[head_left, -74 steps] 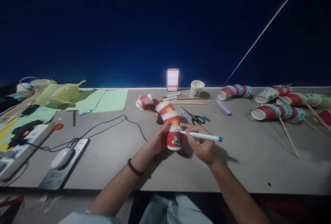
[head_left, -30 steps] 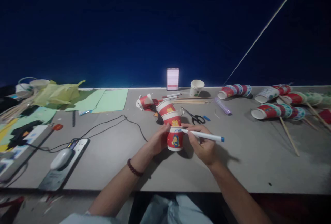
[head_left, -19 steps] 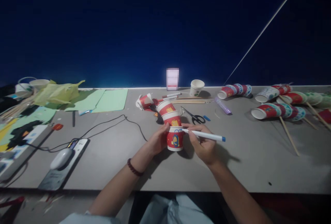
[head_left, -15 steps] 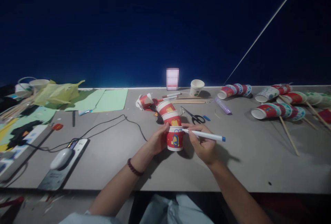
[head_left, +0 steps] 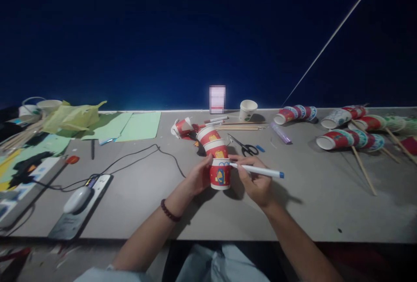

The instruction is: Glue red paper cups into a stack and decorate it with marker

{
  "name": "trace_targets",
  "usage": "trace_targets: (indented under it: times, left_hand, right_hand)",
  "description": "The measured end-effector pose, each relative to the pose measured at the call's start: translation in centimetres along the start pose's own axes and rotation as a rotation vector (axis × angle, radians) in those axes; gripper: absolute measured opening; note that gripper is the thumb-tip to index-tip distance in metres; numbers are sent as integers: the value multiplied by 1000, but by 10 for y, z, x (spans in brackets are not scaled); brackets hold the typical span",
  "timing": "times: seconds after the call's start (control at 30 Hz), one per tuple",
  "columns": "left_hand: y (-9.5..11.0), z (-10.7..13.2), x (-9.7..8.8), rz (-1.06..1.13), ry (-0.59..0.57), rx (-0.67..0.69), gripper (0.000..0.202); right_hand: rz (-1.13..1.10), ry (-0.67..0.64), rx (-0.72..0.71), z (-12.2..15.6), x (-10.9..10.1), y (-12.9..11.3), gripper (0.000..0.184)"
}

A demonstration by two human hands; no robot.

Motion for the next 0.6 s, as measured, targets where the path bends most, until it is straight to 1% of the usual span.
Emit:
trace_targets:
  times: [0.33, 0.47, 0.6]
  left_hand:
    - [0, 0, -2, 20, 35, -9, 37]
    - [-1, 1, -2, 18, 55, -17, 36]
    - [1, 1, 0, 2, 44, -2, 34]
  right_hand:
    - [-7, -22, -4, 3, 0, 4, 9]
    - [-3, -26, -7, 2, 1, 2, 8]
    - [12, -22, -8, 2, 1, 1, 6]
Point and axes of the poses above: each hand's wrist, its own z-axis away from the middle knuckle, its own x-axis out of the palm, y = z × x, the point moved 7 cm from there along -z, towards the middle knuckle, and after that the axes turned 11 degrees about y, right-handed, at the moved point
